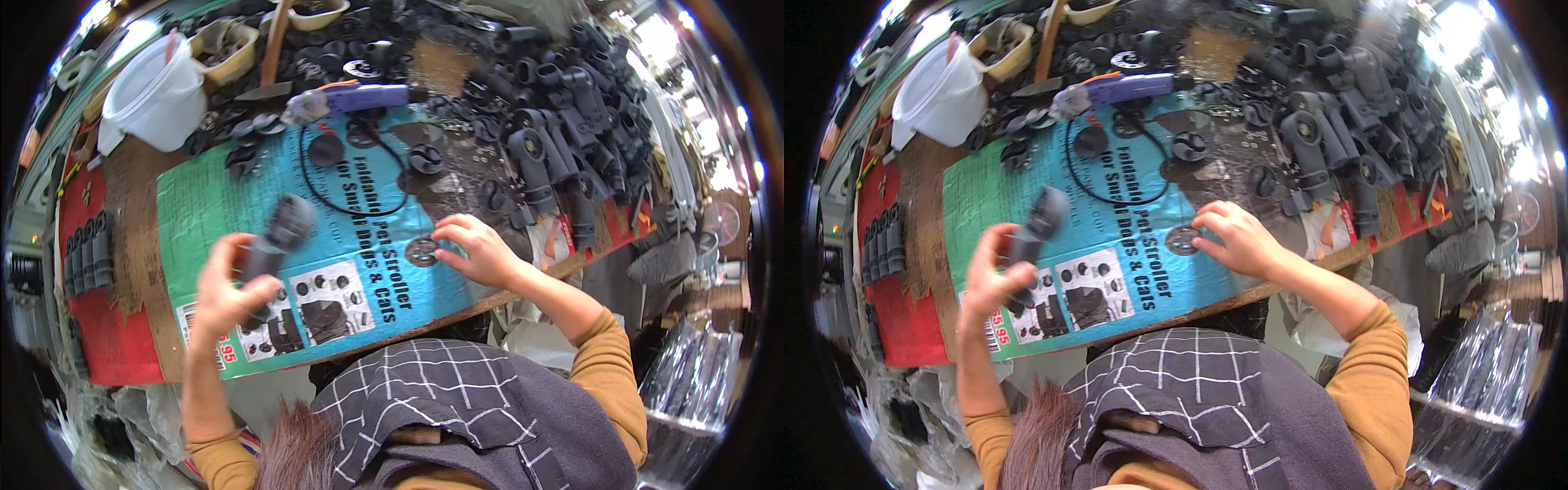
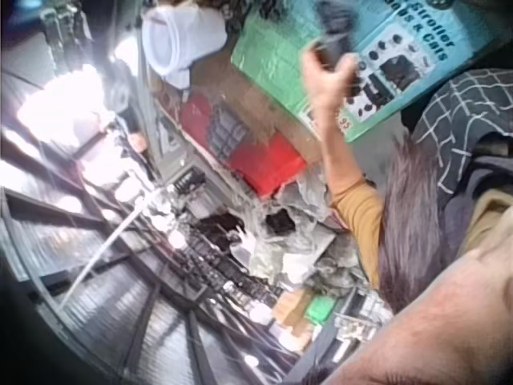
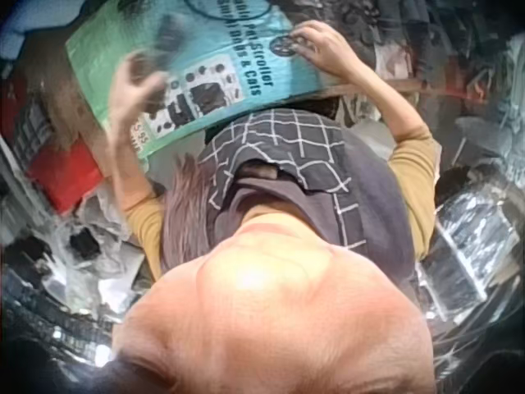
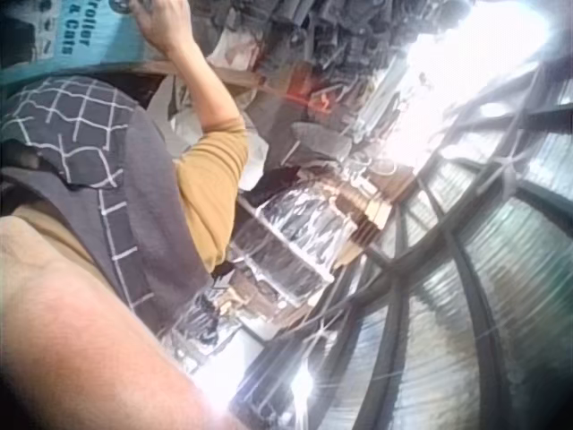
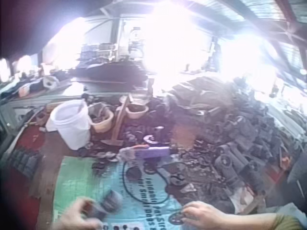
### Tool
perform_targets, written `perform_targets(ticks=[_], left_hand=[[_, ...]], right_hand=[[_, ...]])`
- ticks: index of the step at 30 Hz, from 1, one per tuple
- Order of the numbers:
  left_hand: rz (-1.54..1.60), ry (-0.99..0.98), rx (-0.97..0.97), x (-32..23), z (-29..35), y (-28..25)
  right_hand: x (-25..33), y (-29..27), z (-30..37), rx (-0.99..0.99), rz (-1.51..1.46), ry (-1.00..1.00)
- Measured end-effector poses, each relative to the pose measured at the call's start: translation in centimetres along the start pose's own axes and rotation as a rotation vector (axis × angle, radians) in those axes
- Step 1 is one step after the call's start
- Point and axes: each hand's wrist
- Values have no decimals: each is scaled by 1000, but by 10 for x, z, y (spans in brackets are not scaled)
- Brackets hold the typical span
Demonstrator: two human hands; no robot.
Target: The person assembles small black plastic components by inserting circular inserts into cylindrical housings. They use a handheld rotary tool to grind or smooth the interior of the parts, then place the finished assemblies on the workbench.
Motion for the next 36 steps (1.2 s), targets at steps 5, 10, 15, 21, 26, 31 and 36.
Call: perform_targets(ticks=[5, 10, 15, 21, 26, 31, 36], left_hand=[[-114, 20, 227, -46, -15, 137], [-356, 45, 160, -62, -30, 203], [-243, 136, 62, -62, -35, 227], [-48, 73, -2, -56, -31, 220], [23, 192, -99, -53, -43, 207], [58, 427, -150, -68, -90, 218], [344, 410, -179, -70, -123, 243]], right_hand=[[-49, -9, -3, -159, 91, 55], [-107, -42, -37, -438, 280, 101], [-185, -74, -98, -553, 691, 379], [-249, -99, -132, 70, 858, 287], [-227, -113, -114, -442, 440, 312], [-142, -89, -79, -364, -689, 314], [-68, -50, -60, -255, -1098, 266]])
Point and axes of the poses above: each hand's wrist, its own z-axis away from the middle knuckle, its own y-axis out of the palm, x = y × z, and after that the axes turned 9 degrees about z, right-handed
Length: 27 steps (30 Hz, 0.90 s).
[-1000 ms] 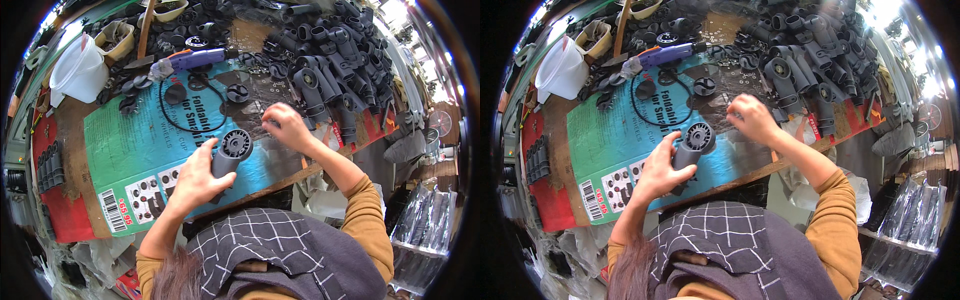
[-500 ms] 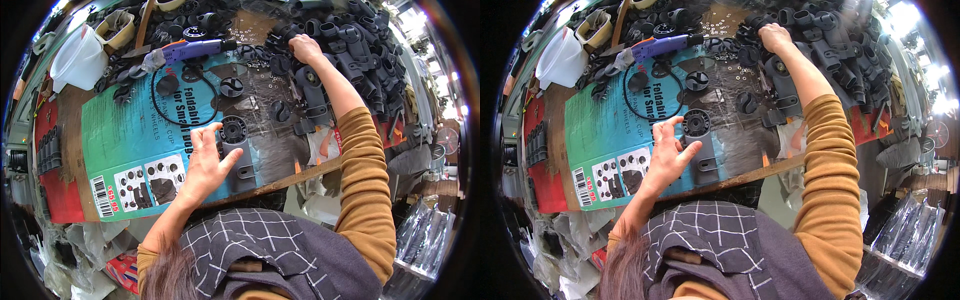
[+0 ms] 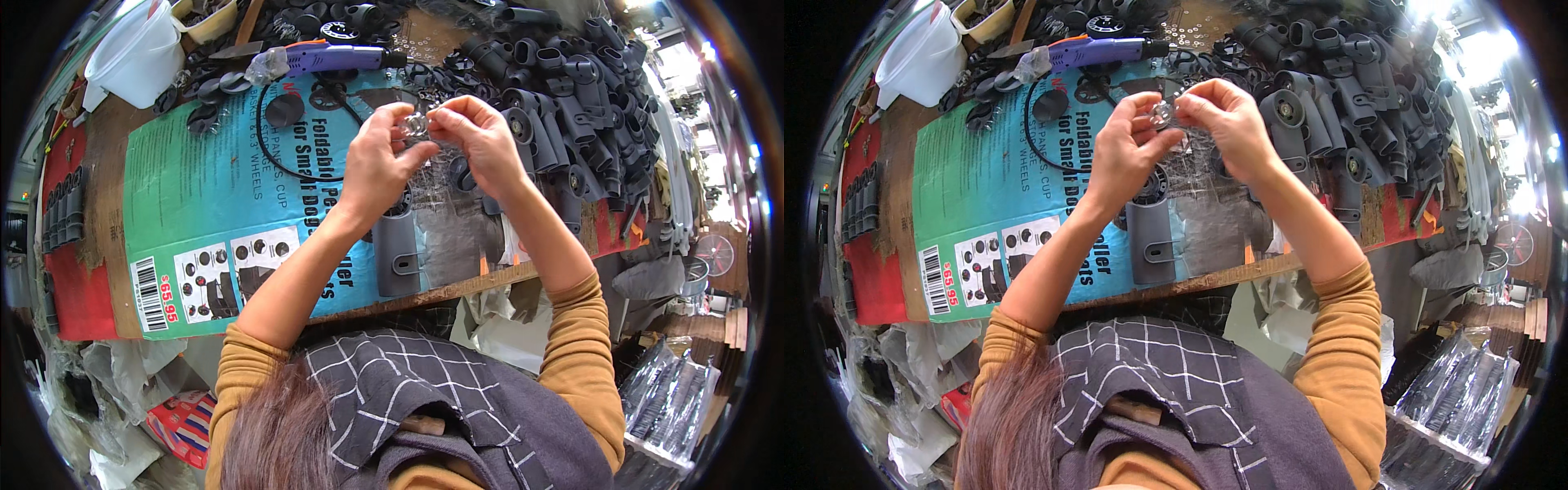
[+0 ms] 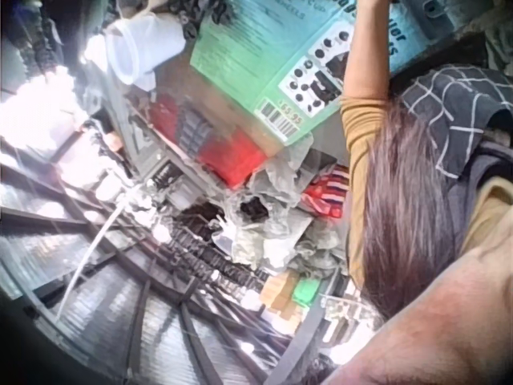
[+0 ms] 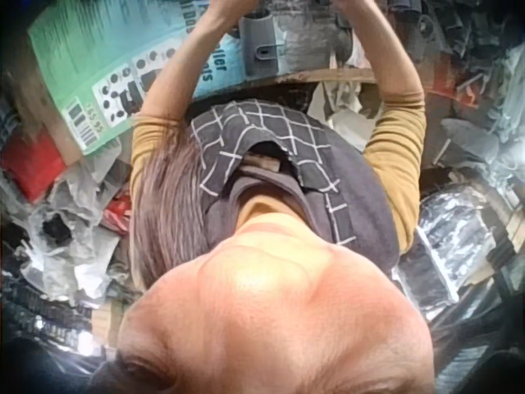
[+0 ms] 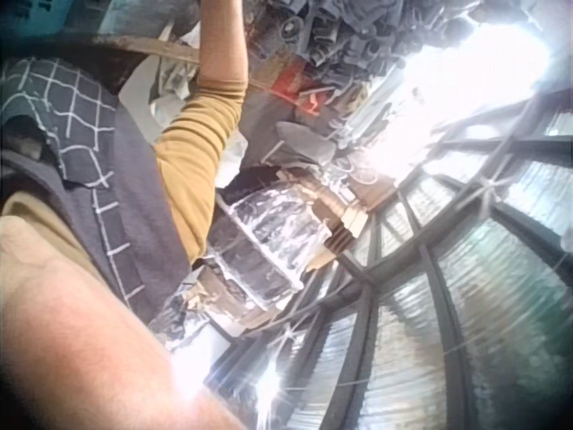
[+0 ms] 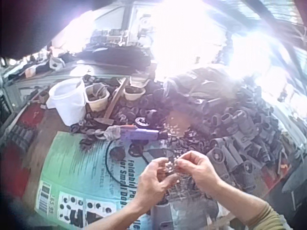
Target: The person assembles small black plastic components by inserting circular inserts into cylindrical housings. They use a handheld rotary tool to grind or smooth the interior of the parts, then place the finished assemblies on the workbench.
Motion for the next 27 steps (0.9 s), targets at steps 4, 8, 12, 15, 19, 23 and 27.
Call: perform_targets(ticks=[4, 8, 12, 15, 19, 23, 27], left_hand=[[511, -205, -35, 13, 9, -20], [322, -229, -34, 18, 6, -54], [-586, 17, -66, 16, -9, -97], [-616, 58, -116, 15, -17, -112], [-549, 17, -191, 16, -14, -118], [-551, 8, -288, 18, -8, -129], [-600, 37, -393, 26, -11, -152]], right_hand=[[3, 25, 11, -56, 466, -156], [8, 30, 12, -13, 935, -601], [9, 29, 25, 55, 898, -269], [2, 35, 42, 184, 931, -231], [-13, 44, 47, 213, 940, -320], [-17, 49, 44, 253, 1005, -429], [-5, 43, 45, 293, 1001, -461]])
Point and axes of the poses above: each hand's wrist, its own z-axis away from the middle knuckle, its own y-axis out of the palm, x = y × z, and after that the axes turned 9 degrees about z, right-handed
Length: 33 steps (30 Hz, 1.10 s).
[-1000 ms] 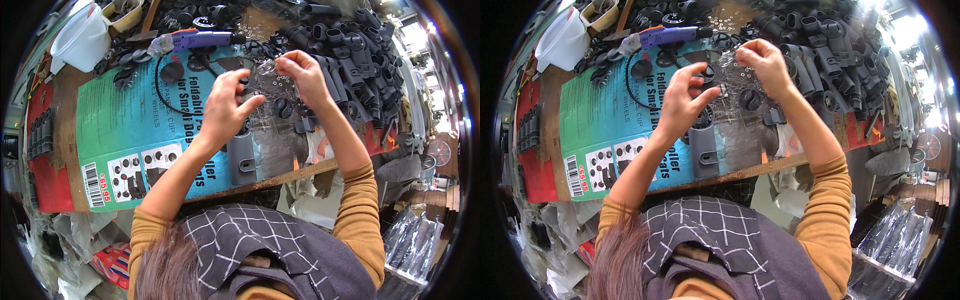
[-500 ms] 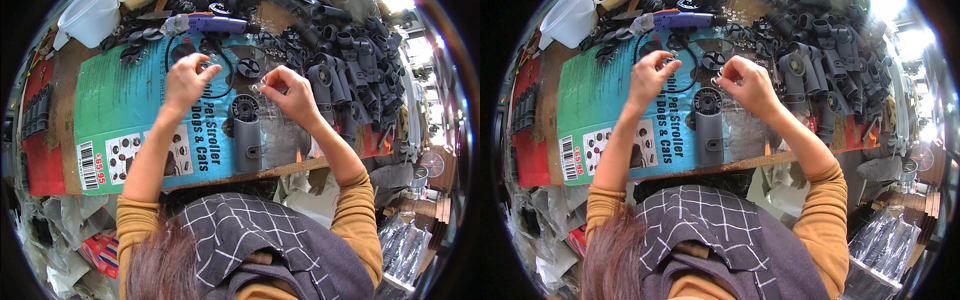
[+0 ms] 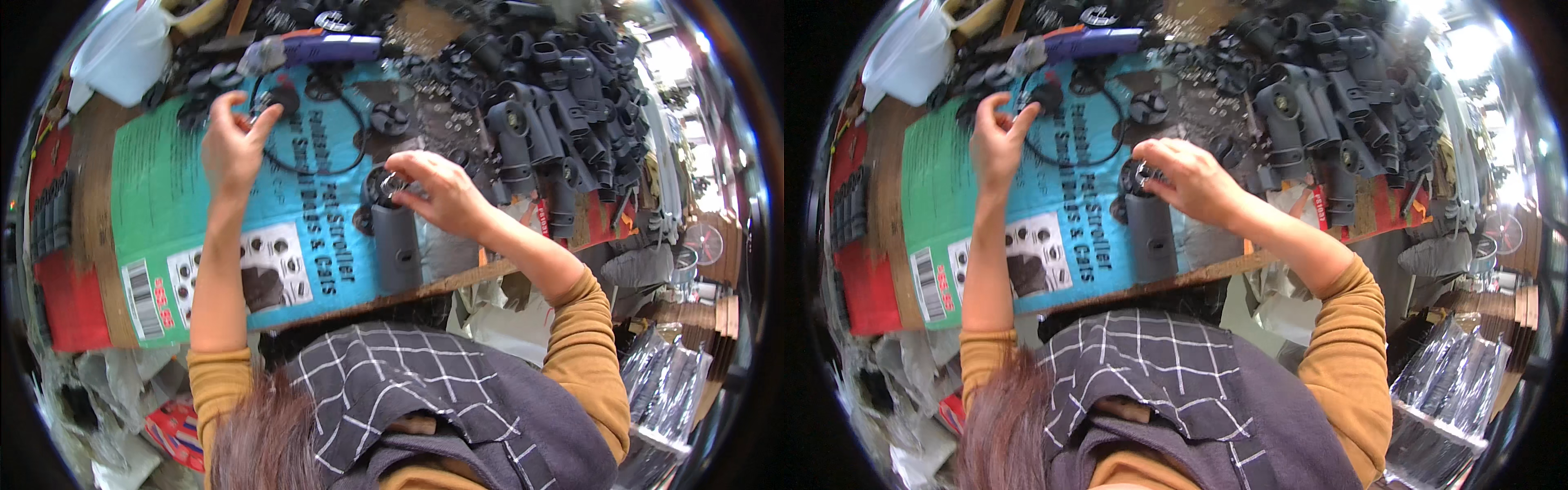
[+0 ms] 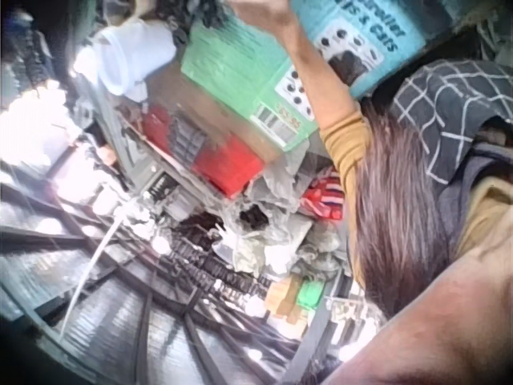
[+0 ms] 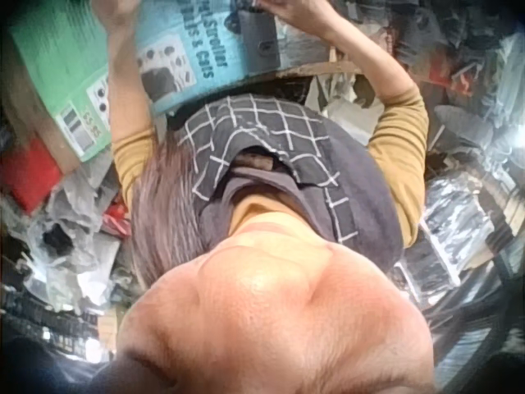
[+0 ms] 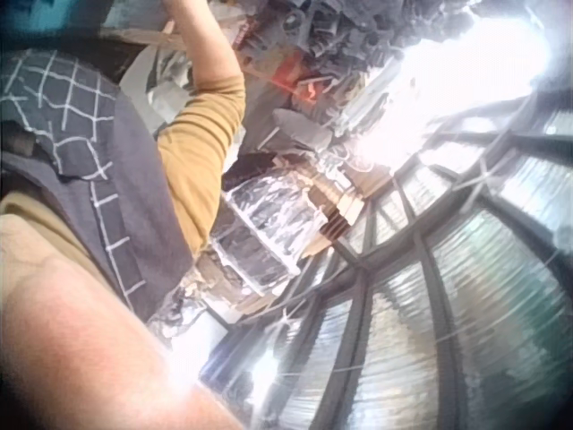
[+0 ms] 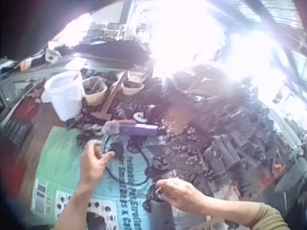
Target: The person assembles small black plastic components by inserting circular inserts into cylindrical housings. They use a handheld rotary tool to grind or smooth the interior of the parts, then place the finished assemblies on the workbench.
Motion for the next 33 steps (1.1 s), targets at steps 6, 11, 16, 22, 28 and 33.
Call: perform_targets(ticks=[6, 11, 16, 22, 28, 33], left_hand=[[-98, 92, -153, 32, -21, -11], [-117, 107, -171, 45, -24, -12], [-141, 31, -156, 43, -23, -11], [-142, -13, -159, 36, -22, -10], [-112, 75, -219, 31, -20, -9], [-86, 37, -214, 33, -17, -10]], right_hand=[[-87, -54, -30, -286, 267, 189], [-221, -103, -82, -261, 642, 530], [-282, -128, -127, 22, 1004, 795], [-314, -125, -166, 18, 751, 638], [-373, -95, -238, -186, 728, 468], [-416, -104, -268, -13, 913, 601]])
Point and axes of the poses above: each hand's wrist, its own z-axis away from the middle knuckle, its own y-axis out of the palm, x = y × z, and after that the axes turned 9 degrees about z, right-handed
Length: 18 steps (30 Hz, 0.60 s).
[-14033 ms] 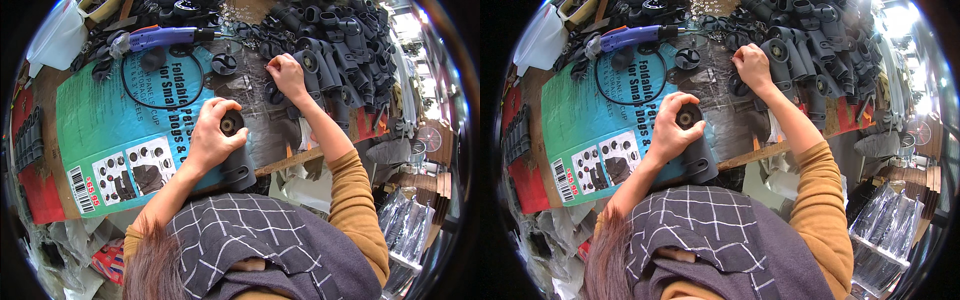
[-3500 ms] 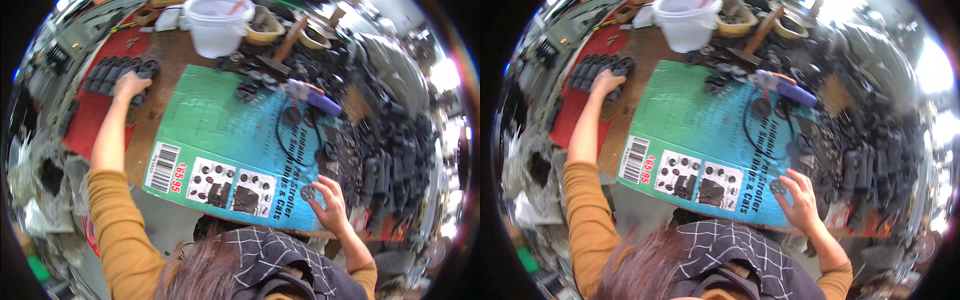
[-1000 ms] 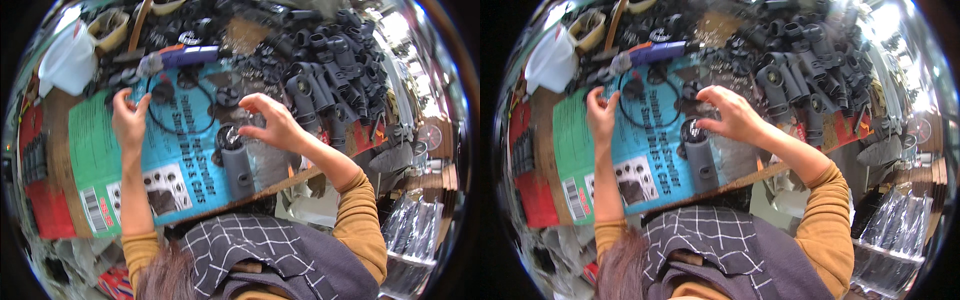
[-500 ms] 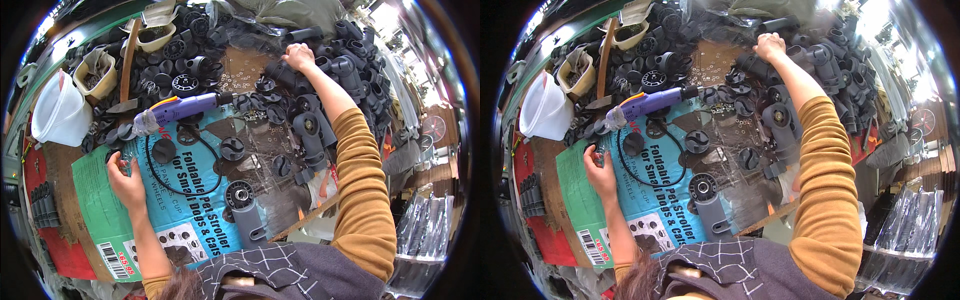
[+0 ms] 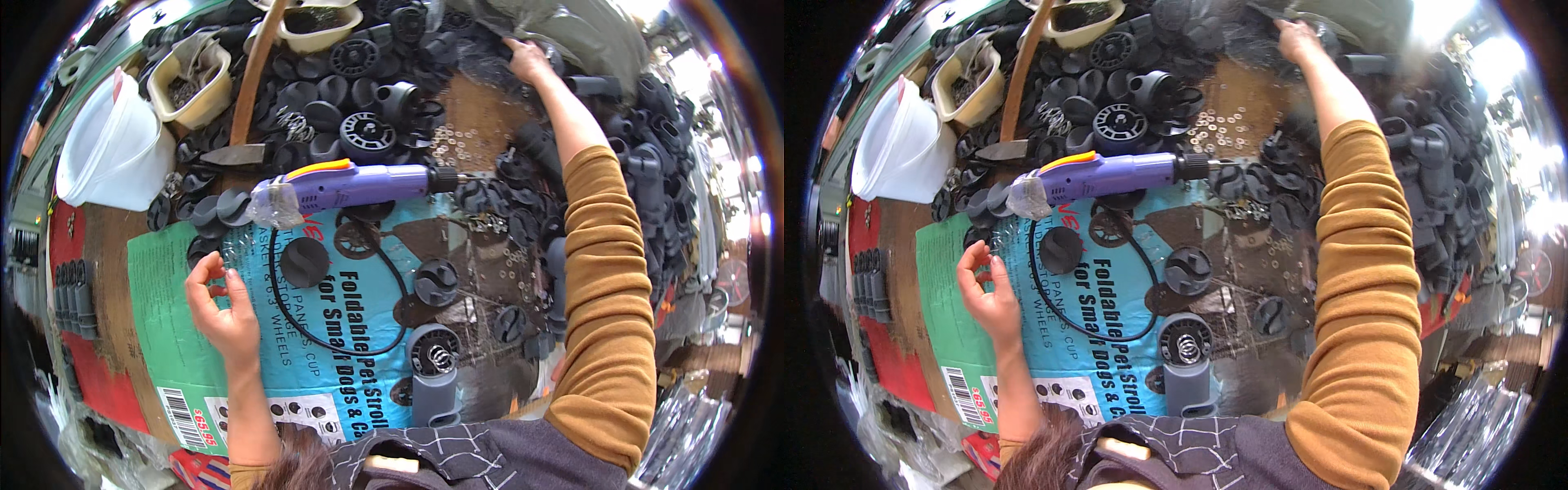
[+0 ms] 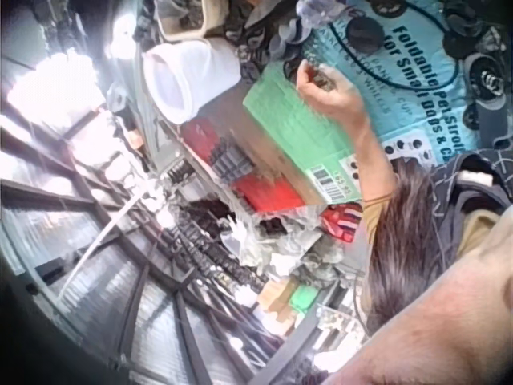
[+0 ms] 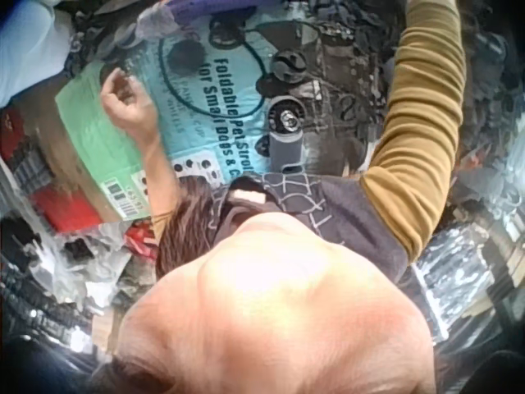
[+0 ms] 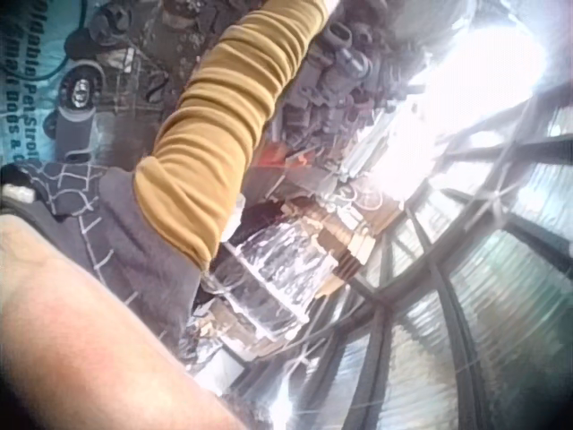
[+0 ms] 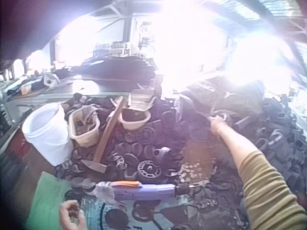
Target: The person assembles small black plastic components by inserting circular inserts into cylindrical housings. They use a handheld rotary tool to grind or smooth the interior of the parts, then place the finished assemblies on the workbench.
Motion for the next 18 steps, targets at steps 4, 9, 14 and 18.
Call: perform_targets(ticks=[4, 9, 14, 18], left_hand=[[30, -2, -12, 2, 3, 1], [58, 37, -62, -3, -1, 3], [273, 135, -7, -52, 0, -4], [1020, -434, 537, -106, 20, 7]], right_hand=[[-12, 6, 7, -88, 63, 70], [14, -41, 56, -451, -373, 86], [71, -127, 212, 340, -1711, -39], [106, -189, 331, 717, -1783, -126]])
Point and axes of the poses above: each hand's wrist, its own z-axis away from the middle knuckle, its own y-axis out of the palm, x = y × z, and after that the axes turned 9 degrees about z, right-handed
